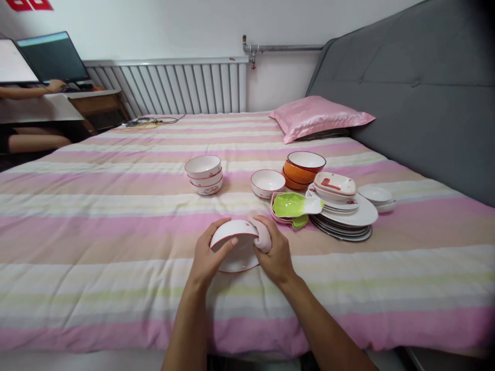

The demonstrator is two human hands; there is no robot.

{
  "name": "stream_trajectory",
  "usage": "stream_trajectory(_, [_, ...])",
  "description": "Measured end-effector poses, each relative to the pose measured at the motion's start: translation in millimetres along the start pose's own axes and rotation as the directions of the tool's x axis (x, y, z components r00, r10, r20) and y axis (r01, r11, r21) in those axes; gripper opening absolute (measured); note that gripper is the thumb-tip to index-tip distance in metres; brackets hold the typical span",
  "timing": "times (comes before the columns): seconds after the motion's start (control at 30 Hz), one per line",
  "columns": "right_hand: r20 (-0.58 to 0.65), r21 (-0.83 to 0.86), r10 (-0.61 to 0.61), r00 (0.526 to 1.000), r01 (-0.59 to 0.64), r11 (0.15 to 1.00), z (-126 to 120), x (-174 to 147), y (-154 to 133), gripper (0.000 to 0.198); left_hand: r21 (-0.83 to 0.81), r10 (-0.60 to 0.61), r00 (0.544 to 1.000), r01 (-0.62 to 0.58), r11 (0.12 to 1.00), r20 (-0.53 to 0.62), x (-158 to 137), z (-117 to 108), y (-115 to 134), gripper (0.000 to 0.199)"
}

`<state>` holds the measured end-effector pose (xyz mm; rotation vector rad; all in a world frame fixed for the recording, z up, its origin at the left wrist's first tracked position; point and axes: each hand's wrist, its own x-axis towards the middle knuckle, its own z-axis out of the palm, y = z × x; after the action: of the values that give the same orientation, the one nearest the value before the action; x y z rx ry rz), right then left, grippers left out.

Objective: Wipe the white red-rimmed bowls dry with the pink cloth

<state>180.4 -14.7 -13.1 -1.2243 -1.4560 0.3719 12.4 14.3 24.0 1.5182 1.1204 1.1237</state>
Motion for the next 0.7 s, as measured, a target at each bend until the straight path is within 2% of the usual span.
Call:
stream_trajectory(0.1, [0.065, -0.038, -0.035, 0.997, 0.038, 0.999, -1.2, 0.3, -2.9, 0.06, 0.021, -0.004, 0.999, 0.003, 1.0, 0.048, -0.3, -5.9, 1.5, 0.052])
stream_trajectory(0.27, [0.113, -0.005, 0.012, 0.994, -0.011, 1.0, -3.4, 2.9, -8.9, 0.06, -0.023, 0.005, 0.997, -0.003, 1.0, 0.074, 0.1, -7.5, -1.5, 0.047])
stream_trajectory(0.47, [0.232, 0.197, 0.028, 0.972, -0.075, 0.977, -10.5, 5.9, -10.9, 0.067, -0.049, 0.023, 0.998, -0.02, 0.999, 0.065, 1.1, -8.8, -3.6, 0.042])
stream_trajectory(0.6, [0.261, 0.369, 0.014, 0.965, -0.113, 0.922, -11.3, 3.3, -8.8, 0.061, -0.049, 0.009, 0.999, -0.007, 0.999, 0.034, 1.8, -8.7, -4.5, 0.042])
stream_trajectory(0.7, [0.257, 0.439, 0.041, 0.966, -0.154, 0.885, -8.8, 0.9, -3.1, 0.052, -0.048, -0.015, 1.0, 0.015, 0.999, 0.012, 2.1, -8.0, -5.0, 0.042])
